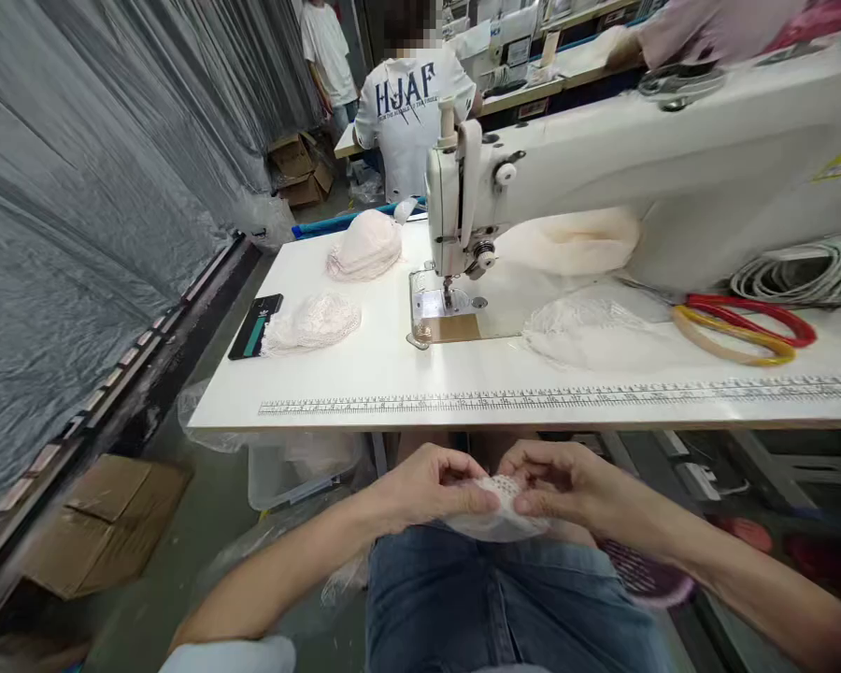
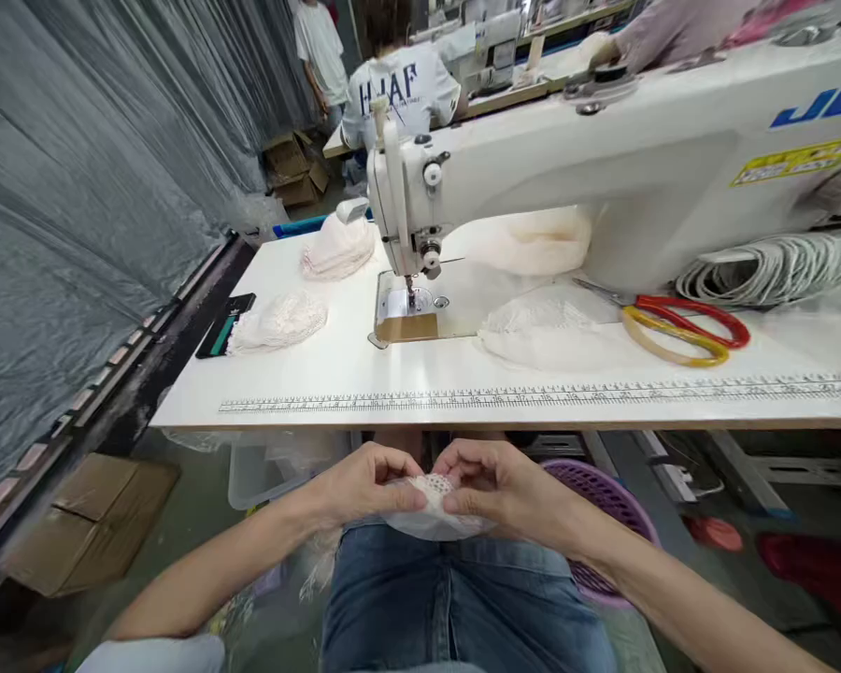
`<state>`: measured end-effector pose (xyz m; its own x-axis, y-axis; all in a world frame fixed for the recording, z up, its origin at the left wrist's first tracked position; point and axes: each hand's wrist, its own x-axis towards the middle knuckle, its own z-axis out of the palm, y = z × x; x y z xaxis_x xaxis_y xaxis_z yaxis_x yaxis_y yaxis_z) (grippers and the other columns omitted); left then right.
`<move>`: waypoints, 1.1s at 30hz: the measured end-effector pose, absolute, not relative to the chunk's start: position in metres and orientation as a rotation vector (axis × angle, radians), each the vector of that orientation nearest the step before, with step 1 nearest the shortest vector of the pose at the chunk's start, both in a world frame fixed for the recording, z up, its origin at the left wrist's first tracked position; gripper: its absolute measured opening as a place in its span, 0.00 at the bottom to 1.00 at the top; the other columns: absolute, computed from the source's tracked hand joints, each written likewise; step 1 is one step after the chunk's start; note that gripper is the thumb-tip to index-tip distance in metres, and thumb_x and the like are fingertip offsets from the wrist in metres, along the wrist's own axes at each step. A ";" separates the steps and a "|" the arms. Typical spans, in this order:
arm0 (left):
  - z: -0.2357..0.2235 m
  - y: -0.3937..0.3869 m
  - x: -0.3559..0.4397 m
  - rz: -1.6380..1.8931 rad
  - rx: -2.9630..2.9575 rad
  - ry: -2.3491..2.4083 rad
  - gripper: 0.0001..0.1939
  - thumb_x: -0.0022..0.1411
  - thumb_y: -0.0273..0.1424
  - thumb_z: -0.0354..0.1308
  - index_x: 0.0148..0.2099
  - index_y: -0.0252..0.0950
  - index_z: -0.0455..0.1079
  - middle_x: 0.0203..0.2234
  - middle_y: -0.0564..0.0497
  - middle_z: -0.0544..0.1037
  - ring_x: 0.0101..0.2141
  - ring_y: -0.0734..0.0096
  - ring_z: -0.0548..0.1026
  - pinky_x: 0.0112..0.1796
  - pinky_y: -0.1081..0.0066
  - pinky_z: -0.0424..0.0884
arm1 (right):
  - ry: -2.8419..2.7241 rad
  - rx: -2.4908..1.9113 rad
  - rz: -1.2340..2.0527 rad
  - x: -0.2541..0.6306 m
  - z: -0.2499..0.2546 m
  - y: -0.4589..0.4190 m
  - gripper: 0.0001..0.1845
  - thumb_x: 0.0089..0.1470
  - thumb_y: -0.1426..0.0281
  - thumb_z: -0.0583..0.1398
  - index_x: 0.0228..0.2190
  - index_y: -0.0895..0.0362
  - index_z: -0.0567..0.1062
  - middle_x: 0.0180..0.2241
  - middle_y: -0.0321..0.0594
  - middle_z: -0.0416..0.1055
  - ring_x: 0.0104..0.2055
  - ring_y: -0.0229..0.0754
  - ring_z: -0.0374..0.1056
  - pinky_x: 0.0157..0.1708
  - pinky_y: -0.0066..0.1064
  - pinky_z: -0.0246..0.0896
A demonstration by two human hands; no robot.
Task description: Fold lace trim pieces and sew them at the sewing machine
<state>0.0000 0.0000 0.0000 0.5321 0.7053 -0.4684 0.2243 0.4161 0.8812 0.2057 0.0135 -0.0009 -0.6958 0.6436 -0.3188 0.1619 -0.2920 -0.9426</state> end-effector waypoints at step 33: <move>-0.035 -0.020 0.004 0.601 0.634 1.006 0.19 0.40 0.39 0.72 0.27 0.29 0.72 0.19 0.52 0.74 0.20 0.81 0.68 0.24 0.80 0.61 | -1.786 -0.777 2.219 0.235 -0.040 0.005 0.15 0.53 0.60 0.61 0.25 0.60 0.72 0.26 0.35 0.64 0.29 0.36 0.59 0.28 0.28 0.50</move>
